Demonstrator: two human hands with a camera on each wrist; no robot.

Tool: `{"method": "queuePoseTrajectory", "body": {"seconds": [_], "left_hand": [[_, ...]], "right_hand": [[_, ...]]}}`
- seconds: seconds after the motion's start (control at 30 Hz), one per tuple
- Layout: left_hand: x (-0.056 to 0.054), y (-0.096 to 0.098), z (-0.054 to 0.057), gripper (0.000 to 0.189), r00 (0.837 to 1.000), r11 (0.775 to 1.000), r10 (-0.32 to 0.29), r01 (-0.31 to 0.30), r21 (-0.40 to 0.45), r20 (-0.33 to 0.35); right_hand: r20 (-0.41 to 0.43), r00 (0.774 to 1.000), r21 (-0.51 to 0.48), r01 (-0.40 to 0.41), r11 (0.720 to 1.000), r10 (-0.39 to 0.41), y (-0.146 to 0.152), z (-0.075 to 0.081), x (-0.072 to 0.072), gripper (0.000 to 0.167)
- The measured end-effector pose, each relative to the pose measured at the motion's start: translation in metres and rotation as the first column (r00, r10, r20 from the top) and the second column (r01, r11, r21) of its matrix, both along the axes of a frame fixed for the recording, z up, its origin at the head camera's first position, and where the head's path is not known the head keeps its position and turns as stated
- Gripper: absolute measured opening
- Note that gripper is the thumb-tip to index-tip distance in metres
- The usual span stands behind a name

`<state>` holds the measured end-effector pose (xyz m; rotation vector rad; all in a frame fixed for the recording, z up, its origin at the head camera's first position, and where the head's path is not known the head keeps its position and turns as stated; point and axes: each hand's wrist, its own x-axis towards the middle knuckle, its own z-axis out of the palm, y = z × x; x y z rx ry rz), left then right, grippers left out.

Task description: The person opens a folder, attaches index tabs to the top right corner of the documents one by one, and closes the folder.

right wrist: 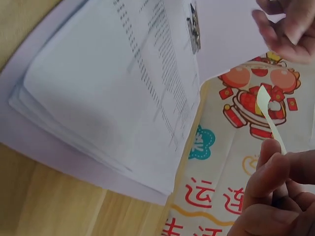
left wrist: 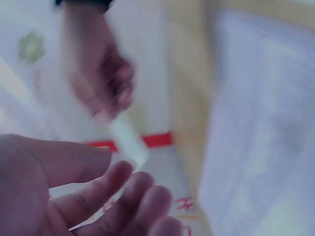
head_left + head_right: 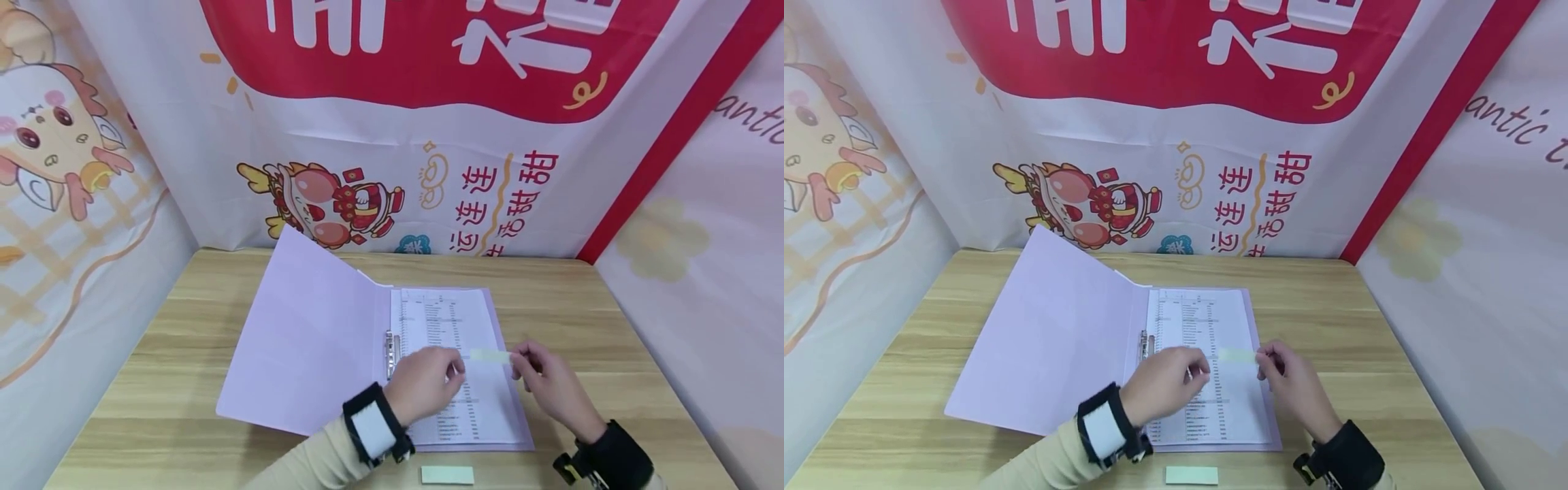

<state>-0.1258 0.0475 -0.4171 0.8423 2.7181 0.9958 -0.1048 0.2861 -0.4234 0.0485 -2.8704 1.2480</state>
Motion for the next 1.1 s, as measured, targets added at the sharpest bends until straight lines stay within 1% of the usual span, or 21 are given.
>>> {"method": "queuePoseTrajectory", "body": {"seconds": [0.1, 0.17, 0.23, 0.3, 0.37, 0.5, 0.57, 0.63, 0.73, 0.83, 0.9, 0.97, 1.0, 1.03, 1.1], "left_hand": [[-0.015, 0.005, 0.014, 0.009, 0.998, 0.998, 0.058, -0.058, 0.005, 0.021], [-0.025, 0.010, 0.021, 0.009, 0.995, 0.996, 0.092, -0.092, 0.015, 0.027], [-0.037, 0.017, 0.025, 0.009, 0.992, 0.992, 0.124, -0.124, 0.018, 0.008], [-0.050, 0.025, 0.026, 0.010, 0.988, 0.988, 0.152, -0.152, 0.005, -0.012], [-0.063, 0.031, 0.024, 0.011, 0.984, 0.984, 0.178, -0.178, -0.022, -0.017], [-0.088, 0.040, 0.014, 0.013, 0.972, 0.968, 0.236, -0.234, -0.085, 0.011], [-0.101, 0.044, 0.006, 0.015, 0.967, 0.961, 0.254, -0.253, -0.108, -0.004], [-0.112, 0.047, -0.003, 0.018, 0.966, 0.958, 0.257, -0.259, -0.124, -0.037], [-0.125, 0.052, -0.016, 0.022, 0.969, 0.958, 0.229, -0.241, -0.153, -0.089], [-0.135, 0.058, -0.026, 0.026, 0.977, 0.960, 0.185, -0.202, -0.192, -0.105], [-0.140, 0.061, -0.034, 0.026, 0.982, 0.959, 0.145, -0.169, -0.227, -0.120], [-0.145, 0.065, -0.044, 0.028, 0.985, 0.950, 0.095, -0.132, -0.283, -0.142], [-0.146, 0.066, -0.047, 0.030, 0.986, 0.945, 0.069, -0.114, -0.305, -0.154], [-0.147, 0.068, -0.053, 0.033, 0.985, 0.936, 0.040, -0.095, -0.338, -0.166], [-0.148, 0.070, -0.060, 0.042, 0.984, 0.916, -0.002, -0.068, -0.395, -0.175]], "right_hand": [[-0.009, 1.000, -0.005, 0.002, 1.000, -0.002, 0.008, 0.001, -0.010, 0.013], [-0.018, 1.000, -0.015, 0.005, 1.000, -0.006, 0.013, 0.002, -0.017, 0.015], [-0.027, 0.999, -0.008, 0.017, 1.000, -0.017, 0.019, 0.002, -0.025, 0.017], [-0.043, 0.998, -0.003, 0.037, 0.999, -0.037, 0.024, 0.002, -0.033, 0.020], [-0.052, 0.997, 0.007, 0.061, 0.998, -0.060, 0.028, -0.001, -0.043, 0.022], [-0.034, 0.994, 0.012, 0.101, 0.995, -0.101, 0.033, -0.009, -0.067, 0.025], [-0.007, 0.993, 0.011, 0.117, 0.993, -0.117, 0.036, -0.013, -0.080, 0.026], [0.025, 0.991, 0.020, 0.132, 0.991, -0.133, 0.040, -0.019, -0.093, 0.027], [0.067, 0.985, 0.015, 0.158, 0.987, -0.159, 0.047, -0.029, -0.110, 0.028], [0.108, 0.977, -0.008, 0.183, 0.983, -0.181, 0.053, -0.038, -0.123, 0.029], [0.132, 0.971, -0.052, 0.205, 0.977, -0.197, 0.055, -0.042, -0.131, 0.030], [0.158, 0.966, -0.097, 0.222, 0.970, -0.205, 0.054, -0.045, -0.136, 0.031], [0.169, 0.963, -0.125, 0.232, 0.965, -0.210, 0.052, -0.047, -0.138, 0.032], [0.180, 0.959, -0.155, 0.246, 0.957, -0.218, 0.051, -0.049, -0.140, 0.032], [0.177, 0.955, -0.197, 0.270, 0.942, -0.237, 0.048, -0.055, -0.145, 0.033]]}}
